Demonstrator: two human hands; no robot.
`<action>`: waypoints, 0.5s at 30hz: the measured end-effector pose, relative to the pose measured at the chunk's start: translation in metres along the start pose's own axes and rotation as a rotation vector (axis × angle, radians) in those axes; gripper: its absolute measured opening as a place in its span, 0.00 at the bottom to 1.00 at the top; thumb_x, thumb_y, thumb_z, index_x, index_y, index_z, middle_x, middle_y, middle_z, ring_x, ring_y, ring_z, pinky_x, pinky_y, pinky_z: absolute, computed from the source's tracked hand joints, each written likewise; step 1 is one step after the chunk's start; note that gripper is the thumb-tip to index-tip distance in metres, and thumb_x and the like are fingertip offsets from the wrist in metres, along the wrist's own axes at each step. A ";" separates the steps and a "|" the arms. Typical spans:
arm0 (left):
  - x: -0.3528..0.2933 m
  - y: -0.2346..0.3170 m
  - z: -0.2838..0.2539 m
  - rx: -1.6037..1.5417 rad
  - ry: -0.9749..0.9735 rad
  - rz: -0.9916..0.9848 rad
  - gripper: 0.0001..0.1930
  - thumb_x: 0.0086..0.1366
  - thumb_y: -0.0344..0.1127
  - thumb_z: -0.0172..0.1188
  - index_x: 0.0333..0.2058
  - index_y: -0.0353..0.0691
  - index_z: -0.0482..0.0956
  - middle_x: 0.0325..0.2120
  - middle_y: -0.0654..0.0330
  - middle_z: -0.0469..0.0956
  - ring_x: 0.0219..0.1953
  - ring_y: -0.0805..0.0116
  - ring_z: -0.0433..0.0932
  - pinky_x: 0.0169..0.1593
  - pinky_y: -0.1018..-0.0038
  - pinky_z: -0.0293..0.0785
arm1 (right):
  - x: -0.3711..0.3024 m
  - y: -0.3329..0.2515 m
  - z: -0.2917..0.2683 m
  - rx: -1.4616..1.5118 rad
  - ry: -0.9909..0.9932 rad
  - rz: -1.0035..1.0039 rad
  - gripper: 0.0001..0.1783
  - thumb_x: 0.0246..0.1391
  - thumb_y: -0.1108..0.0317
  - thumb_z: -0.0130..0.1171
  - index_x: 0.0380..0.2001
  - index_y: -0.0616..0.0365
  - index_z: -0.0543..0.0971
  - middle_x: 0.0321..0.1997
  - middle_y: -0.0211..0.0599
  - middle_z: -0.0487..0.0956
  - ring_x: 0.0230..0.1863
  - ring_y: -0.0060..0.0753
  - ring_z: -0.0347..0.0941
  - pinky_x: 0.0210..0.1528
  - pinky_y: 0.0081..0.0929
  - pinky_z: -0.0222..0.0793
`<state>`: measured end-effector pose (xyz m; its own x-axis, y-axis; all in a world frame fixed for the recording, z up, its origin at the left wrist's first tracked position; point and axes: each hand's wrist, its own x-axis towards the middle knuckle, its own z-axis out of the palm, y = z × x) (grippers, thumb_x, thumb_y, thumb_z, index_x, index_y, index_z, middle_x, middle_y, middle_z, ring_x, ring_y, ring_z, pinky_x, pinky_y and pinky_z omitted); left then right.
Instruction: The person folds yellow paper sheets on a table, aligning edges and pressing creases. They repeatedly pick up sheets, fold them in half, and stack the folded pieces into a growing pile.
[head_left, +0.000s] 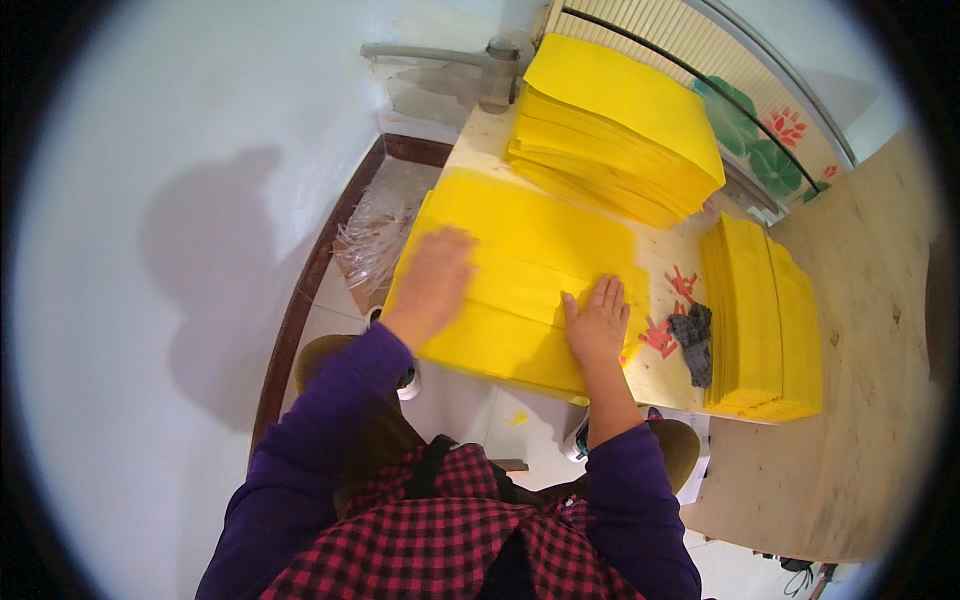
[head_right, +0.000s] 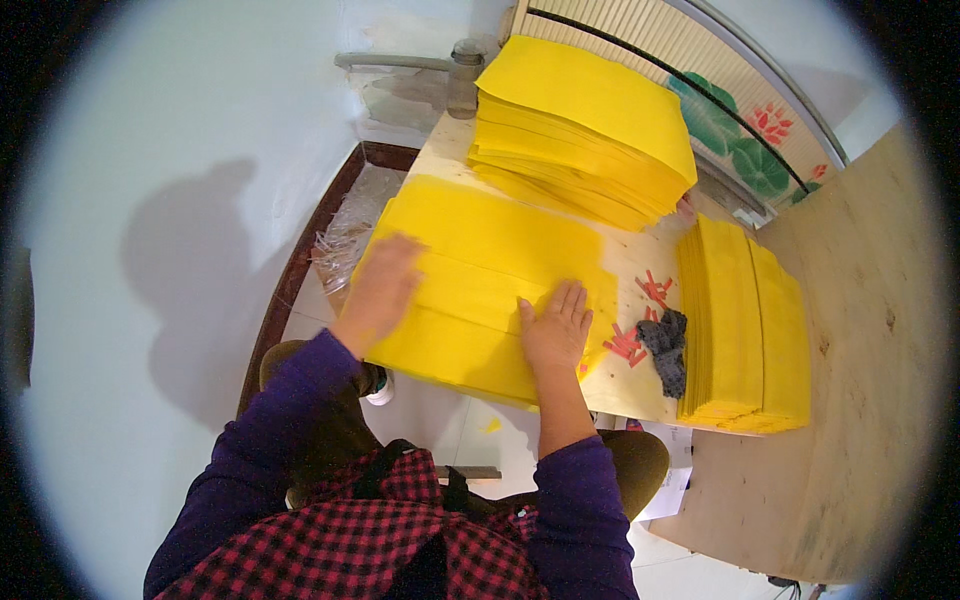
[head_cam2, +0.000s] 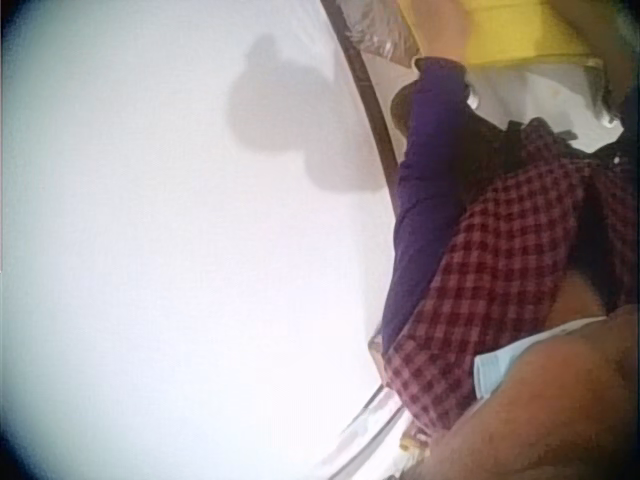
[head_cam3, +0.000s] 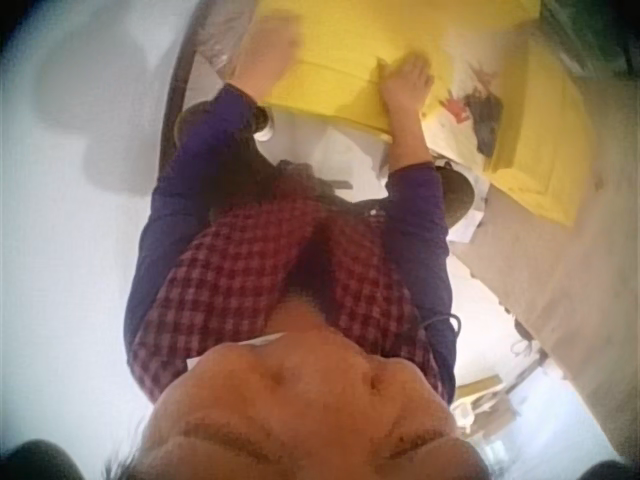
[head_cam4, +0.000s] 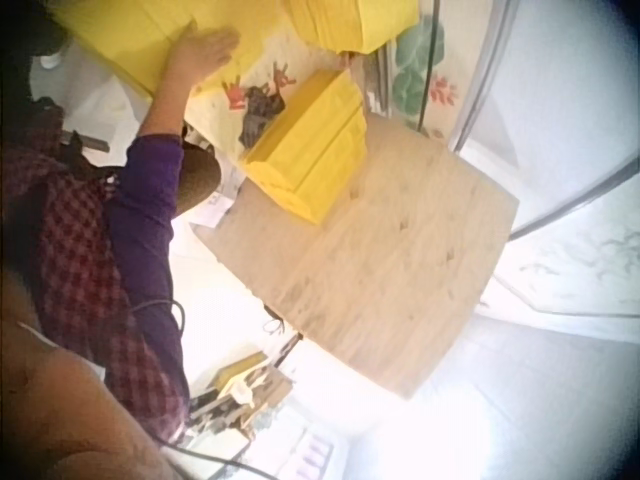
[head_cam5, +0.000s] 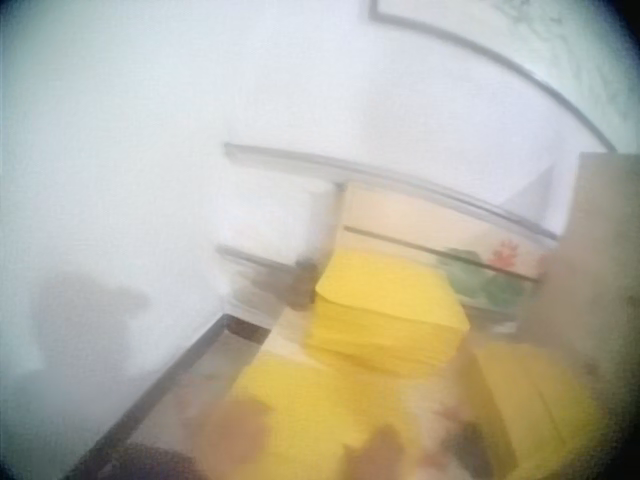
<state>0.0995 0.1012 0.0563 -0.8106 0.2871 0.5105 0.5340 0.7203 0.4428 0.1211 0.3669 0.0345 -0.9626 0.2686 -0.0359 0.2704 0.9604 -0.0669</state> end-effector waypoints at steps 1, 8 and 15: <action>0.001 0.020 0.015 -0.012 -0.102 0.002 0.21 0.63 0.31 0.54 0.55 0.36 0.70 0.56 0.47 0.69 0.62 0.47 0.62 0.66 0.57 0.55 | 0.000 0.001 0.001 0.004 -0.001 0.000 0.46 0.61 0.37 0.38 0.70 0.62 0.47 0.76 0.46 0.43 0.77 0.41 0.35 0.74 0.42 0.32; 0.010 0.095 0.088 -0.061 -0.328 0.036 0.29 0.69 0.48 0.46 0.63 0.37 0.62 0.65 0.50 0.59 0.69 0.53 0.52 0.69 0.54 0.44 | 0.002 0.006 0.009 -0.020 0.052 -0.039 0.46 0.61 0.38 0.41 0.69 0.63 0.48 0.75 0.46 0.45 0.76 0.43 0.37 0.74 0.44 0.33; 0.002 0.029 0.060 0.217 -0.414 -0.054 0.30 0.69 0.49 0.45 0.66 0.42 0.58 0.68 0.56 0.54 0.71 0.58 0.48 0.70 0.53 0.41 | -0.002 0.004 0.007 0.006 0.123 -0.066 0.44 0.62 0.40 0.41 0.68 0.65 0.51 0.74 0.50 0.49 0.75 0.45 0.41 0.73 0.45 0.38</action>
<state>0.0989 0.1610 0.0262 -0.8873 0.4412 0.1345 0.4612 0.8440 0.2739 0.1240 0.3699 0.0272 -0.9731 0.2118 0.0912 0.2057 0.9760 -0.0714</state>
